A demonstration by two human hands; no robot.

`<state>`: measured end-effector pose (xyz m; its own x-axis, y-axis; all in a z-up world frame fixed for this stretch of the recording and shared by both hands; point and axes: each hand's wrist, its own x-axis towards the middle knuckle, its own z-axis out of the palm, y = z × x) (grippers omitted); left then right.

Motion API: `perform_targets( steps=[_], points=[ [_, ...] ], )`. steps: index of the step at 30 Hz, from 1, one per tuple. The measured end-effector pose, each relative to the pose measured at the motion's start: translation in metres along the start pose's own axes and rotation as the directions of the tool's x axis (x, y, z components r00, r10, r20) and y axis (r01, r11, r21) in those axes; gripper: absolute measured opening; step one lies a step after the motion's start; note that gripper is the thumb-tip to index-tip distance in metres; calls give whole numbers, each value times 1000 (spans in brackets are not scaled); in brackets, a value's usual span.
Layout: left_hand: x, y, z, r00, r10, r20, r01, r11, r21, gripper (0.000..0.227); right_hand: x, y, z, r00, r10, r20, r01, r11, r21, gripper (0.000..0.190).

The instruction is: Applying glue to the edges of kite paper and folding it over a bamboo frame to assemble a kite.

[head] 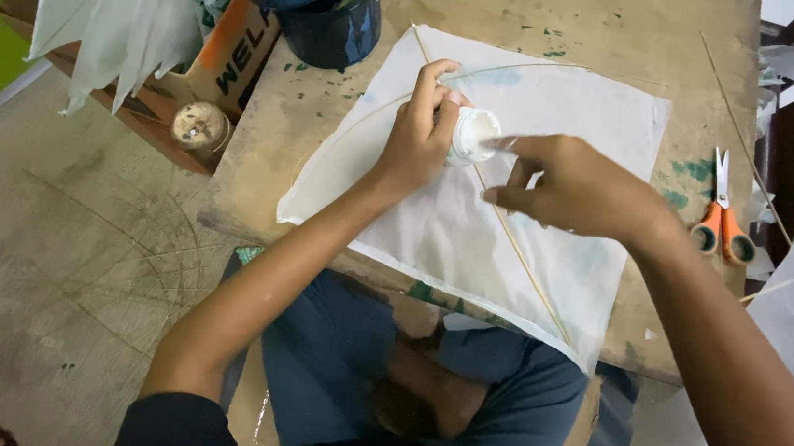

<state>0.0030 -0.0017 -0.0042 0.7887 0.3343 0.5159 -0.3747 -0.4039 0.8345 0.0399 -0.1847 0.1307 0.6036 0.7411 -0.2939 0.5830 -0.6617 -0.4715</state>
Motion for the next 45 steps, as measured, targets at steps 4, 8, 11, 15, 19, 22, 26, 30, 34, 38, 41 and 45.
perform_targets(
  steps=[4,8,11,15,19,22,26,30,34,38,41,45],
  points=[
    [-1,2,0,1000,5,-1,-5,1000,-1,33,5,3,6,999,-18,-31,17,999,-32,67],
    [-2,3,0,1000,-5,1,5,1000,8,33,8,5,15,998,16,68,-9,995,-101,64],
    [-1,1,-1,1000,9,-8,-8,1000,21,32,4,3,6,998,-15,62,12,999,46,57],
    [0,2,-5,1000,-13,17,13,1000,13,34,2,18,1,991,-131,15,115,912,394,53],
    [-6,-3,-7,998,-50,27,51,998,-26,32,0,17,2,983,-182,21,139,819,557,67],
    [-8,0,-5,999,-20,47,20,1000,7,33,10,17,10,994,-60,89,29,951,307,63],
    [-9,0,-6,997,27,74,-29,999,32,32,16,17,17,990,8,143,-10,1000,13,55],
    [-7,-8,-7,999,13,46,-14,1000,13,32,5,19,4,992,-72,105,32,940,339,52],
    [-10,-4,-13,999,-28,27,29,999,-22,33,-5,18,0,984,-178,33,140,863,486,59],
    [-9,-19,-20,999,-41,-18,40,999,-25,36,-1,26,7,957,-288,-15,237,756,611,60],
    [-7,-36,-26,992,-24,-128,3,986,-165,37,3,45,12,949,-314,-40,237,623,746,52],
    [-6,-11,-36,913,197,-357,-230,972,-53,32,-7,70,9,938,-295,-179,333,634,698,60]
  ],
)
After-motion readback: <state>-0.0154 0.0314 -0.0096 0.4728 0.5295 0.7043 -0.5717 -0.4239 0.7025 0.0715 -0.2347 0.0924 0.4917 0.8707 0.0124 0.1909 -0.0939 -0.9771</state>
